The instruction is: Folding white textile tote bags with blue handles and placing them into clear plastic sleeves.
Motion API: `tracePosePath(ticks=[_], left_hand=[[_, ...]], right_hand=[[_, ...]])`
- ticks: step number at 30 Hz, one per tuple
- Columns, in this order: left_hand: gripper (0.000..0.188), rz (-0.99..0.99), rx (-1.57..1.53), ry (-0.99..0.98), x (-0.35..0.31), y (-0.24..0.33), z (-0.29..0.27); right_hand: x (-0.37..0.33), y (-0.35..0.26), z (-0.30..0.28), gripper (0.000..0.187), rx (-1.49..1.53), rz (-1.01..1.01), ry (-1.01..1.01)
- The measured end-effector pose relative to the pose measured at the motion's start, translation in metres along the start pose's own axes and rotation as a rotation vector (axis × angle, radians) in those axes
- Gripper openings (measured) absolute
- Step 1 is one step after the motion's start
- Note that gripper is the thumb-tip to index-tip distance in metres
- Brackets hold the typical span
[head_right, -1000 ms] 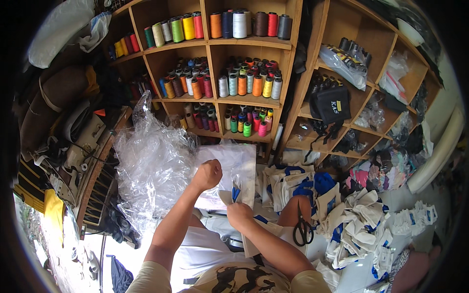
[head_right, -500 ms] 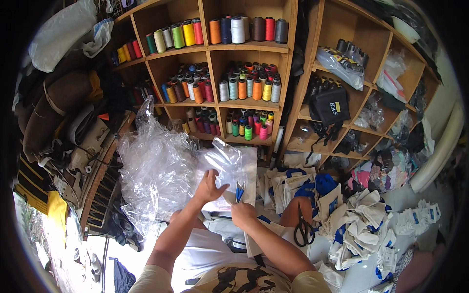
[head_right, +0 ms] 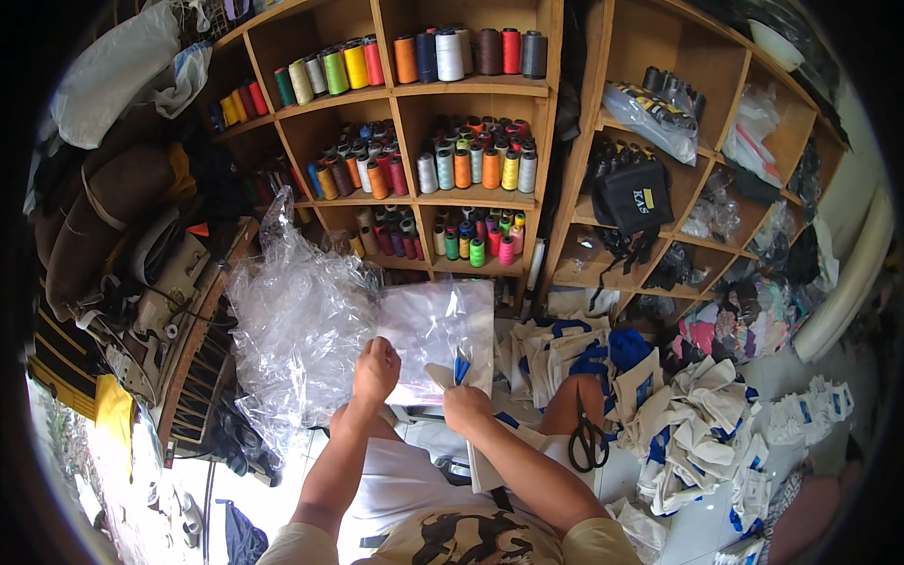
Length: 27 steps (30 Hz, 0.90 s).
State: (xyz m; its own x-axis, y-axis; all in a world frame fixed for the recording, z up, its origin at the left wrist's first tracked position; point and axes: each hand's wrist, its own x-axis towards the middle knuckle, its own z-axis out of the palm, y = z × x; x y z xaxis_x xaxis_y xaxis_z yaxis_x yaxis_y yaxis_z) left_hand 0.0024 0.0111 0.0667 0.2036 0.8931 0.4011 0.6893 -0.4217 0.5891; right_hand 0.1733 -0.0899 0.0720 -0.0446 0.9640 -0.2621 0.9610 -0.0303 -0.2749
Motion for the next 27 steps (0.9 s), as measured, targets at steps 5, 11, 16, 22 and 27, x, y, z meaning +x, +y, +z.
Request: tracePosePath(ticks=[5, 11, 16, 22, 27], left_hand=[[0.015, -0.065, -0.098, -0.027, -0.015, -0.001, -0.009], [0.024, 0.014, 0.076, 0.014, -0.021, -0.003, 0.006], [0.017, 0.127, 0.213, -0.102, 0.000, 0.006, 0.015], [0.009, 0.151, 0.004, -0.175, 0.001, 0.019, 0.014], [0.009, 0.308, 0.020, -0.125, -0.012, 0.022, 0.013]], right_hand=[[0.002, -0.004, -0.001, 0.015, 0.006, 0.010, -0.035], [-0.003, -0.005, -0.007, 0.017, 0.009, -0.024, -0.030], [-0.003, -0.007, -0.002, 0.015, -0.011, -0.046, -0.010], [0.009, -0.002, -0.015, 0.020, 0.016, -0.040, -0.084], [0.011, 0.000, -0.034, 0.029, 0.023, -0.065, -0.110]])
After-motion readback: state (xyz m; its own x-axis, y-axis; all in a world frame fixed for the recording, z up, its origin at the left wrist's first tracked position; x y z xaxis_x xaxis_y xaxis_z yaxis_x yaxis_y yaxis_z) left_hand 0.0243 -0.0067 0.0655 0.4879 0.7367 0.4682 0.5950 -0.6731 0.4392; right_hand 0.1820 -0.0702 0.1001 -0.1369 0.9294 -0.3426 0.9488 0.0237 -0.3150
